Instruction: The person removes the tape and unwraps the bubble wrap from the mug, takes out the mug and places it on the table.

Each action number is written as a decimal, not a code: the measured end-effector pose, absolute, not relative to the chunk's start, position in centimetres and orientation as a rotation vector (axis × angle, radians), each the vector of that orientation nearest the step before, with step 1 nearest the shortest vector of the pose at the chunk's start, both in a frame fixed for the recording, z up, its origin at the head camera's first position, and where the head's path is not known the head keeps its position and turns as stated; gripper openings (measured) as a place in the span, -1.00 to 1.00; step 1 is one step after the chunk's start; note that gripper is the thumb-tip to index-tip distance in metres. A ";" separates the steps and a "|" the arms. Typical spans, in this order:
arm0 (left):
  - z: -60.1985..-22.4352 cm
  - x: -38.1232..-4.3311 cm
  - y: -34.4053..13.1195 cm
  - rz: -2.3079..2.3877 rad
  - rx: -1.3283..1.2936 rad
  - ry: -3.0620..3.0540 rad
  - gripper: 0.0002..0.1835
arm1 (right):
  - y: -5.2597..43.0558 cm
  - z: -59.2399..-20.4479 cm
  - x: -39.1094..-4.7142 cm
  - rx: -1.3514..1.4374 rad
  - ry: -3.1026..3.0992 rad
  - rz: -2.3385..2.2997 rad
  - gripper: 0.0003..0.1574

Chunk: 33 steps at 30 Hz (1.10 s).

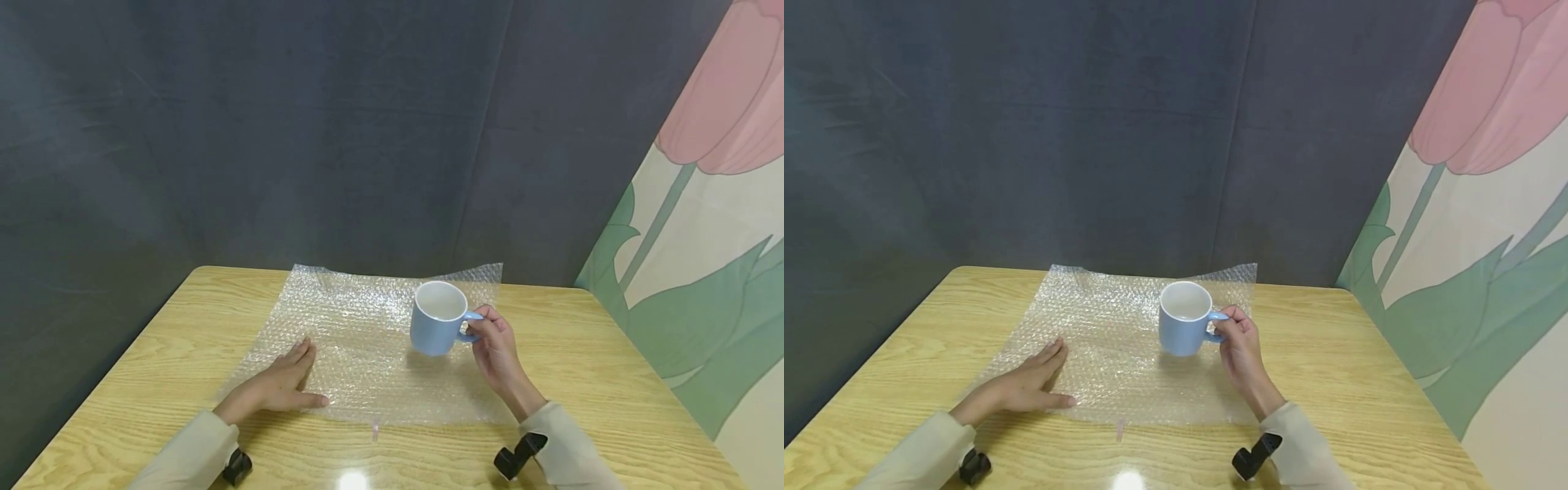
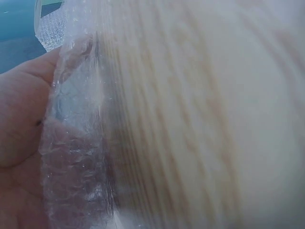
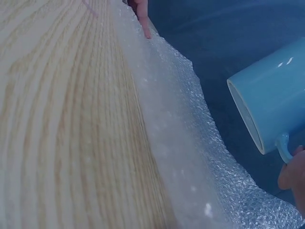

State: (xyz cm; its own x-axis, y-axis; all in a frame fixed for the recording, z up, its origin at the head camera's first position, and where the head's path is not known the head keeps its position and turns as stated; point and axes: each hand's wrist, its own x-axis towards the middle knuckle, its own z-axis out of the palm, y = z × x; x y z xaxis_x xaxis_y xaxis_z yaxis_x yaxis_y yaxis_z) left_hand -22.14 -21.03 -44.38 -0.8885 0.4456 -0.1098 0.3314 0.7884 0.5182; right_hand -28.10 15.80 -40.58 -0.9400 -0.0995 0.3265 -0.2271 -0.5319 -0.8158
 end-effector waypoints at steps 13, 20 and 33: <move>-44.5 -22.0 -21.1 0.751 0.617 2.743 0.14 | 17.7 -40.0 -28.1 0.487 -1.448 2.609 -0.60; -44.8 -22.2 -21.1 0.739 0.627 2.749 0.15 | 19.6 -39.8 -28.2 0.476 -1.404 2.623 -0.60; -44.4 -22.3 -21.1 0.729 0.615 2.756 0.15 | 23.1 -40.0 -28.5 0.404 -1.271 2.609 -0.59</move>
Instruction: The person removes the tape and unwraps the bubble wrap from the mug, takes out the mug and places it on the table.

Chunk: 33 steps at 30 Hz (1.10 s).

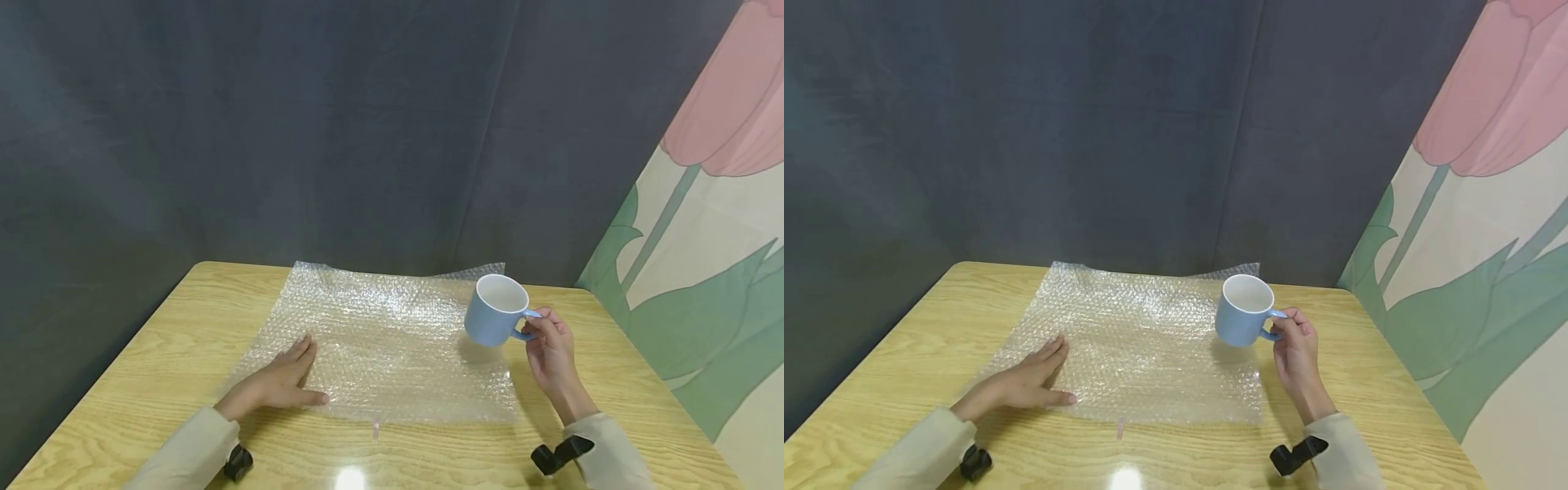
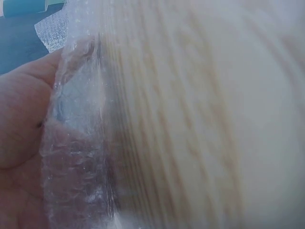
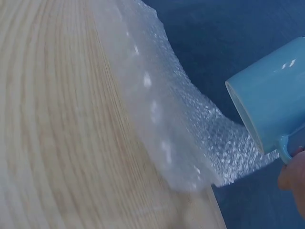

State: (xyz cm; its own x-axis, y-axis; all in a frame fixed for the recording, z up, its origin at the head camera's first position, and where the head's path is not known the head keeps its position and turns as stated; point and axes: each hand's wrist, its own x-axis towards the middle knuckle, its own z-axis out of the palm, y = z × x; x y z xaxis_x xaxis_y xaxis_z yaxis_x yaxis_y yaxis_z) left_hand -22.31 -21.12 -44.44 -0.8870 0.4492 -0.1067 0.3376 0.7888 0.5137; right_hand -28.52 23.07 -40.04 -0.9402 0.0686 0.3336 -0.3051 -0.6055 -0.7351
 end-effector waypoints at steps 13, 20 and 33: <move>-44.2 -22.5 -21.1 0.760 0.593 2.733 0.16 | 26.2 -40.4 -29.0 0.305 -1.069 2.572 -0.63; -44.2 -22.6 -21.1 0.743 0.585 2.733 0.19 | 27.4 -40.8 -29.3 0.158 -0.976 2.536 -0.62; -44.3 -22.5 -21.1 0.742 0.578 2.720 0.19 | 29.7 -41.9 -30.0 0.006 -0.790 2.505 -0.57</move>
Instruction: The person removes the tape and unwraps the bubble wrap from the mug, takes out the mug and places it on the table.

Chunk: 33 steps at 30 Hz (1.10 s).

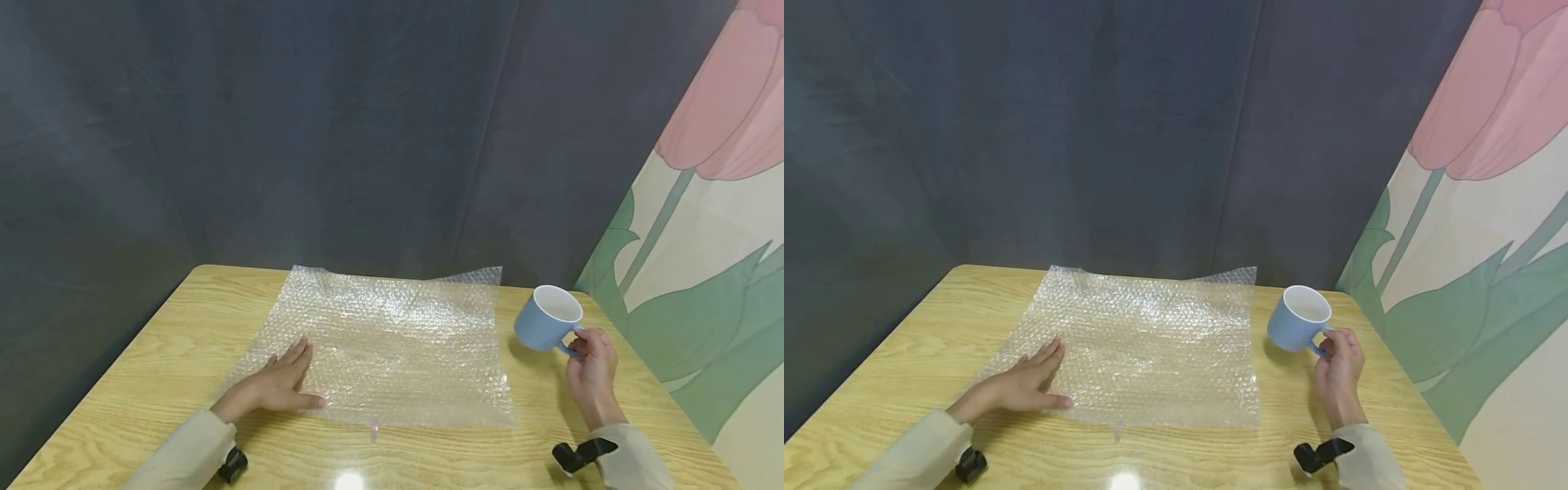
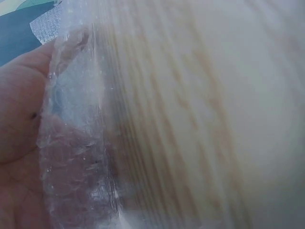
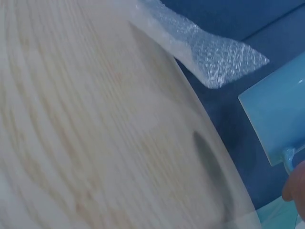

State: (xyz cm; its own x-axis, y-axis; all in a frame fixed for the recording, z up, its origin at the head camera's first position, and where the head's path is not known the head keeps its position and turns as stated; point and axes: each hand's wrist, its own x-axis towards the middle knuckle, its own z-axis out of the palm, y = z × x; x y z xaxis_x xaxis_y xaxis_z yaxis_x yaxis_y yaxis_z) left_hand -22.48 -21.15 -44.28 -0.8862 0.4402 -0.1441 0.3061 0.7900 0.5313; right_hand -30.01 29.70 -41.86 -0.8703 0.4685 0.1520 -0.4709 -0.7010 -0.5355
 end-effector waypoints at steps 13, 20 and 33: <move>-44.3 -22.4 -21.2 0.789 0.559 2.700 0.20 | 31.6 -42.8 -30.0 -0.061 -0.842 2.496 -0.53; -44.1 -22.5 -21.1 0.775 0.579 2.706 0.20 | 32.0 -43.2 -29.6 -0.091 -0.898 2.532 -0.53; -44.6 -22.6 -21.2 0.775 0.576 2.721 0.21 | 32.1 -43.7 -30.1 -0.124 -0.911 2.538 -0.54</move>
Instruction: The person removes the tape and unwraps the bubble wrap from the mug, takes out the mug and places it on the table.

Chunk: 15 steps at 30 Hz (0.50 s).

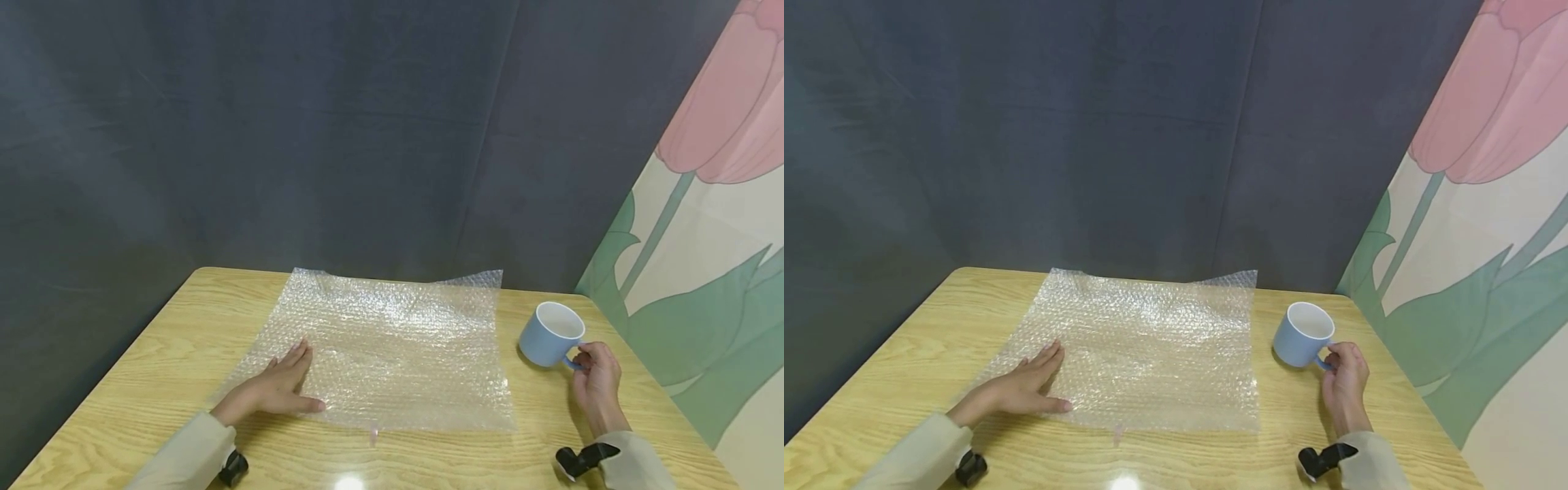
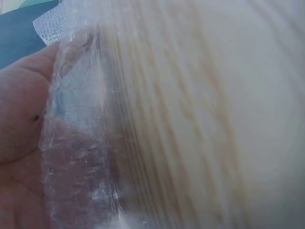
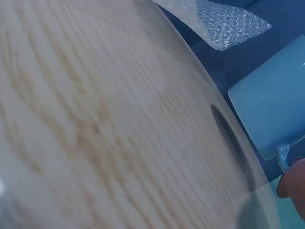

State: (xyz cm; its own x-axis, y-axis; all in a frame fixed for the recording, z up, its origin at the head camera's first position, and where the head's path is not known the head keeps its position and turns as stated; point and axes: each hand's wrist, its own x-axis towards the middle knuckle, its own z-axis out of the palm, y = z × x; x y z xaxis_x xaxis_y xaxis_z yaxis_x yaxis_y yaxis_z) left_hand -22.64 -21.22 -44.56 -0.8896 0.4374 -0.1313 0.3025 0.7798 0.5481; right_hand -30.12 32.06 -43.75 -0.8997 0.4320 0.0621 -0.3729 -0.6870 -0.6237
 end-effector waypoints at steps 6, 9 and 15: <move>-44.4 -22.6 -21.2 0.781 0.578 2.721 0.20 | 32.1 -43.8 -30.3 -0.170 -0.929 2.540 -0.55; -44.3 -22.6 -21.2 0.780 0.582 2.726 0.20 | 32.2 -43.9 -30.4 -0.192 -0.940 2.541 -0.55; -44.6 -22.6 -21.2 0.810 0.562 2.716 0.21 | 32.3 -44.1 -30.6 -0.250 -1.001 2.539 -0.55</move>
